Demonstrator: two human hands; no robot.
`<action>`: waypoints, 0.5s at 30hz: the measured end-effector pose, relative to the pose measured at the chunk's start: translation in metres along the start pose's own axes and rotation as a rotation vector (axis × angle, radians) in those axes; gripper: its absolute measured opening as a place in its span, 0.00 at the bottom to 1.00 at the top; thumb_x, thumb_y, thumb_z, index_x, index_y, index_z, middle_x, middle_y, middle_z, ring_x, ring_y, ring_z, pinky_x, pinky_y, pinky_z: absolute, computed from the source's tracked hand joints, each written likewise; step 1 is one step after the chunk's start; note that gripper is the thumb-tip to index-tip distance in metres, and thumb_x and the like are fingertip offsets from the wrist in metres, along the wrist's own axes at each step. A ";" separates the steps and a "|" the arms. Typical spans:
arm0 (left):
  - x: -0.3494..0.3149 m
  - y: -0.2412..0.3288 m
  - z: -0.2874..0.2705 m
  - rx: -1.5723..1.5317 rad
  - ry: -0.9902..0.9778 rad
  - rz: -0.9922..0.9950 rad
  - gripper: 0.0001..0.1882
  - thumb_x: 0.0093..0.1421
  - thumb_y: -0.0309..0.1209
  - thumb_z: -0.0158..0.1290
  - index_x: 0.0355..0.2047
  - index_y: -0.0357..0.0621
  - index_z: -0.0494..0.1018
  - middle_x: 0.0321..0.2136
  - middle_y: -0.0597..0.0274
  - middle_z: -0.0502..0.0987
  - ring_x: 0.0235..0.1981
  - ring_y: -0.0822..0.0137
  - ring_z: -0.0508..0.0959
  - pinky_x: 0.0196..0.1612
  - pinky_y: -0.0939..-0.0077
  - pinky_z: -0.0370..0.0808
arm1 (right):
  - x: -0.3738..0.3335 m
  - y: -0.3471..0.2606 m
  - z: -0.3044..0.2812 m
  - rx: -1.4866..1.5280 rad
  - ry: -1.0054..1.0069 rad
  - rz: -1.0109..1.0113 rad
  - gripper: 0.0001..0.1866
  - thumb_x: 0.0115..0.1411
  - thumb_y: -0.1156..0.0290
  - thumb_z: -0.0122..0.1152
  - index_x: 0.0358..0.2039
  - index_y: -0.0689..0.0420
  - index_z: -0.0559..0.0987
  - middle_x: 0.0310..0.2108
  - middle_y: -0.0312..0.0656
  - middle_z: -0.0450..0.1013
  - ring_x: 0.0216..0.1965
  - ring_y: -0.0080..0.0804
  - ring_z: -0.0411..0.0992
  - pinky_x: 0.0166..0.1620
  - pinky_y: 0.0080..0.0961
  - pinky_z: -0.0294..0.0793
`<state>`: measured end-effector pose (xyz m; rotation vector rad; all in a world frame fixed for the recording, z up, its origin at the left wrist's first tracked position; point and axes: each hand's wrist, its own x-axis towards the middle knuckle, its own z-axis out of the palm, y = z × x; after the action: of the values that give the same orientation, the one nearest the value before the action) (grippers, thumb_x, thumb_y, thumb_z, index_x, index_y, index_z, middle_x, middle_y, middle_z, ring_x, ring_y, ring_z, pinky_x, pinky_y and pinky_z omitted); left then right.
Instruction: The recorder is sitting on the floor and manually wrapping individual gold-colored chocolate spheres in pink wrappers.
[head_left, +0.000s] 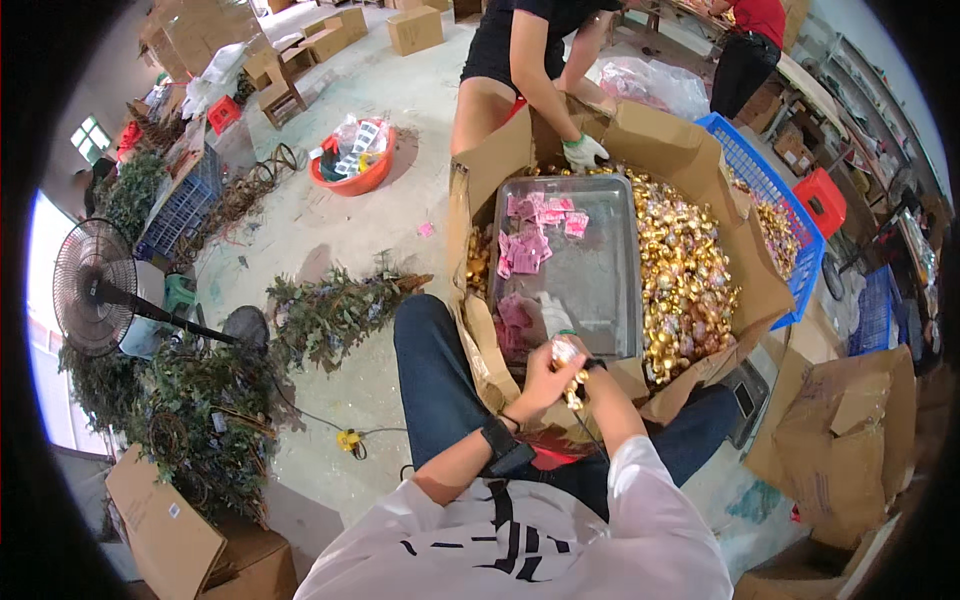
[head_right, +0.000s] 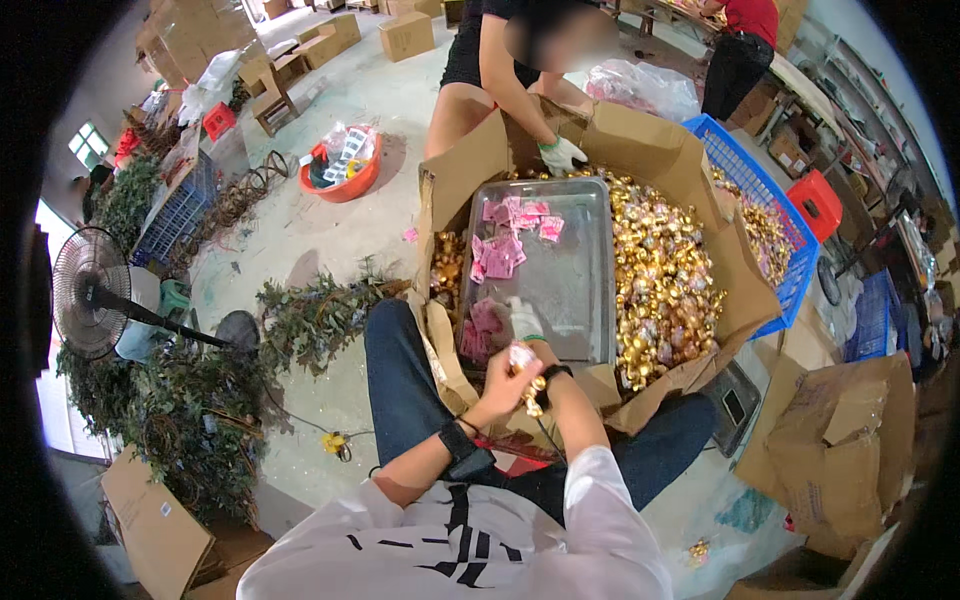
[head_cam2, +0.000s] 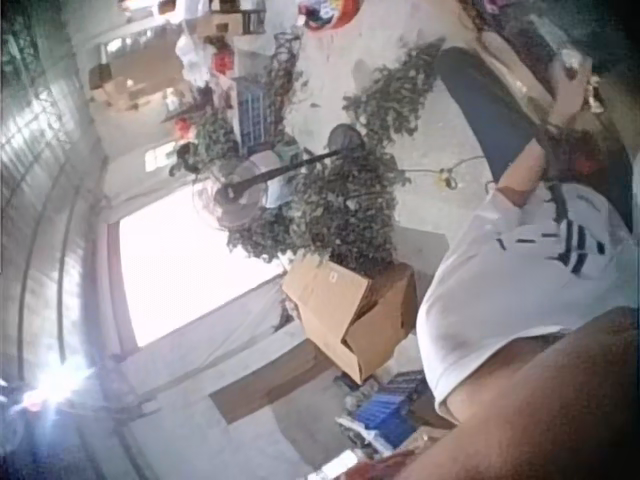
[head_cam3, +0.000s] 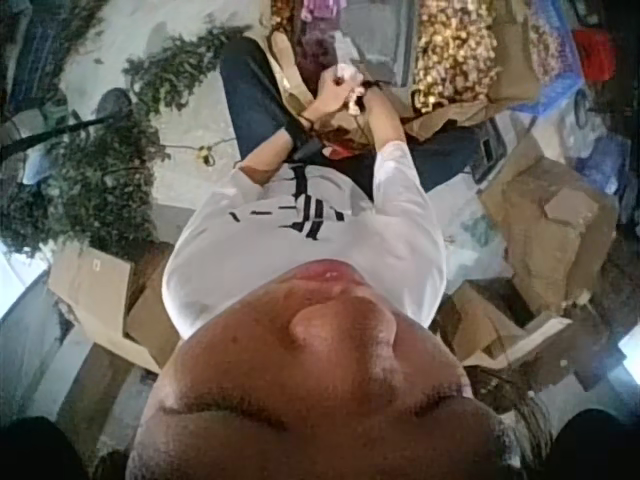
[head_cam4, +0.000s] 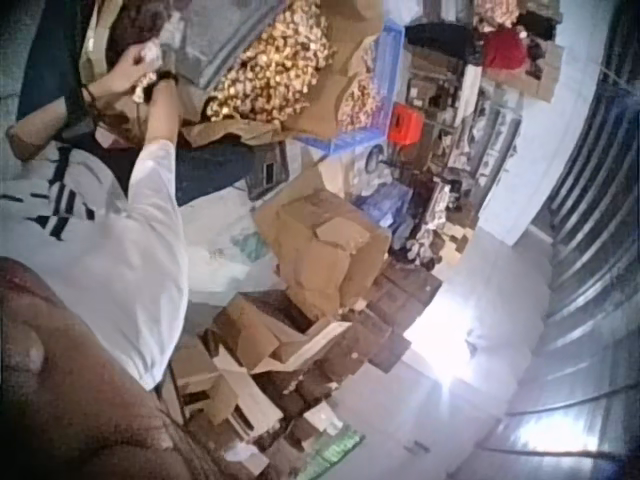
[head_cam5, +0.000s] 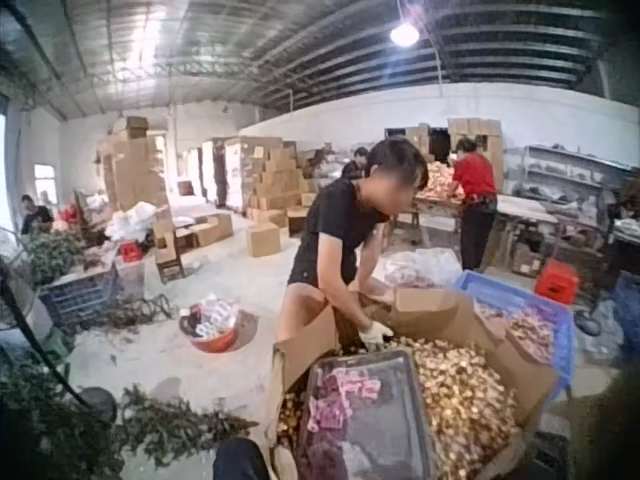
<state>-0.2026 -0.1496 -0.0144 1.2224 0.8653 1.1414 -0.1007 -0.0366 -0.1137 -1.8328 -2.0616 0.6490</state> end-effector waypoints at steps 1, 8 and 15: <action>-0.003 0.000 0.002 0.146 -0.049 0.021 0.11 0.56 0.33 0.57 0.29 0.38 0.71 0.23 0.67 0.73 0.25 0.78 0.69 0.30 0.78 0.68 | -0.004 0.005 -0.001 0.005 -0.016 0.041 0.15 0.55 0.67 0.51 0.42 0.58 0.72 0.43 0.53 0.71 0.49 0.52 0.67 0.50 0.39 0.68; 0.007 0.006 0.009 0.263 -0.101 0.020 0.16 0.54 0.37 0.59 0.31 0.34 0.72 0.22 0.58 0.75 0.24 0.73 0.72 0.29 0.73 0.69 | -0.057 0.035 -0.081 0.319 0.349 0.132 0.09 0.54 0.74 0.48 0.35 0.61 0.74 0.32 0.51 0.74 0.37 0.50 0.71 0.43 0.35 0.70; 0.011 -0.005 0.005 0.343 -0.160 -0.074 0.17 0.54 0.38 0.59 0.33 0.35 0.73 0.25 0.59 0.76 0.26 0.73 0.73 0.31 0.74 0.70 | -0.142 0.008 -0.087 1.688 0.884 0.638 0.05 0.62 0.67 0.48 0.36 0.50 0.72 0.28 0.34 0.71 0.19 0.21 0.64 0.18 0.20 0.61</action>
<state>-0.1943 -0.1401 -0.0180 1.5257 1.0018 0.8440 -0.0304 -0.1655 -0.0336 -1.1196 0.0064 0.9532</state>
